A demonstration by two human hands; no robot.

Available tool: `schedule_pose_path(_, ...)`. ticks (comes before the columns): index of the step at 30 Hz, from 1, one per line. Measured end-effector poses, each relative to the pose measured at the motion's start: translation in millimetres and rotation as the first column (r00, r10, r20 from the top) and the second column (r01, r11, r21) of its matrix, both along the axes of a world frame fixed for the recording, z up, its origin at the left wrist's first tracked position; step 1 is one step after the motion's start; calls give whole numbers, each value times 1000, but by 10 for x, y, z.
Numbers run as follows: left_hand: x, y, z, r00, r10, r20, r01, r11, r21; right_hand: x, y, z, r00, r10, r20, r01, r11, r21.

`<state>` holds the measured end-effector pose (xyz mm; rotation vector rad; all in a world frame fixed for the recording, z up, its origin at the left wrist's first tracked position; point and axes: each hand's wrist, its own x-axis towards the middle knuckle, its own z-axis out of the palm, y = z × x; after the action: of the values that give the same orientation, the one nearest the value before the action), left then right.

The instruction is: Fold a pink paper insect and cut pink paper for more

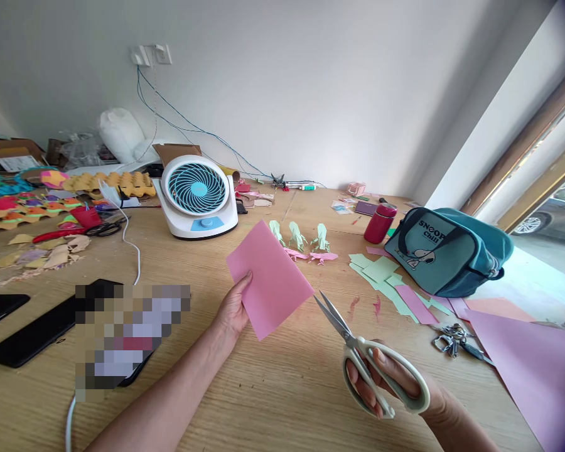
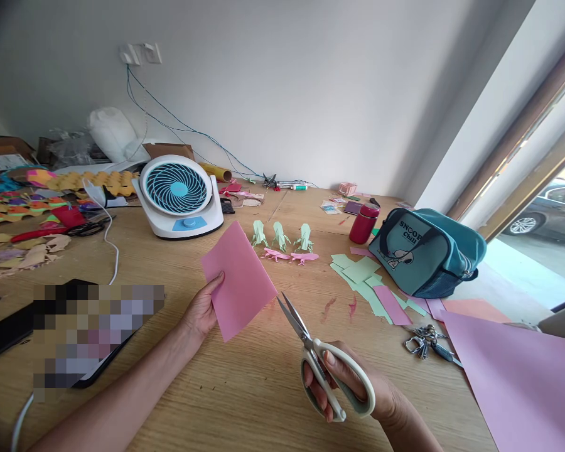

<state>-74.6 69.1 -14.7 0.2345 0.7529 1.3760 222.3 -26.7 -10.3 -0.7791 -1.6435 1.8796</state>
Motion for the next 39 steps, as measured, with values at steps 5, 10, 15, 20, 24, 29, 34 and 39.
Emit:
schedule_pose_path(5, -4, 4, -10, 1000, 6, 2, -6, 1000, -1, -13, -10, 47, 1000, 3, 15, -3, 1000, -31)
schedule_pose_path(10, -7, 10, -2, 1000, 15, 9, -15, 1000, -5, 1, -25, 45, 1000, 3, -11, -4, 999, -43)
schedule_pose_path(15, -1, 3, 18, 1000, 13, 13, -13, 1000, -6, 10, -34, 35, 1000, -3, 18, 4, 999, -49)
schedule_pose_path(20, 0, -1, 15, 1000, 15, 13, -15, 1000, 1, 0, -21, 38, 1000, 17, 10, -17, 999, -42)
schedule_pose_path(24, -5, 5, 2, 1000, 13, 9, -13, 1000, 1, -4, -16, 31, 1000, 10, -13, -10, 999, -44)
schedule_pose_path(29, -2, 11, -7, 1000, 18, 2, -18, 1000, 3, -15, -5, -1, 999, 7, -52, -8, 1000, -16)
schedule_pose_path(34, -7, 20, -16, 1000, 25, 2, -25, 1000, 1, -11, 4, -14, 998, -1, -64, 1, 1000, -10)
schedule_pose_path(39, -9, 24, -14, 999, 33, 5, -33, 999, -2, -3, 0, -8, 997, 4, -73, -6, 1000, -23)
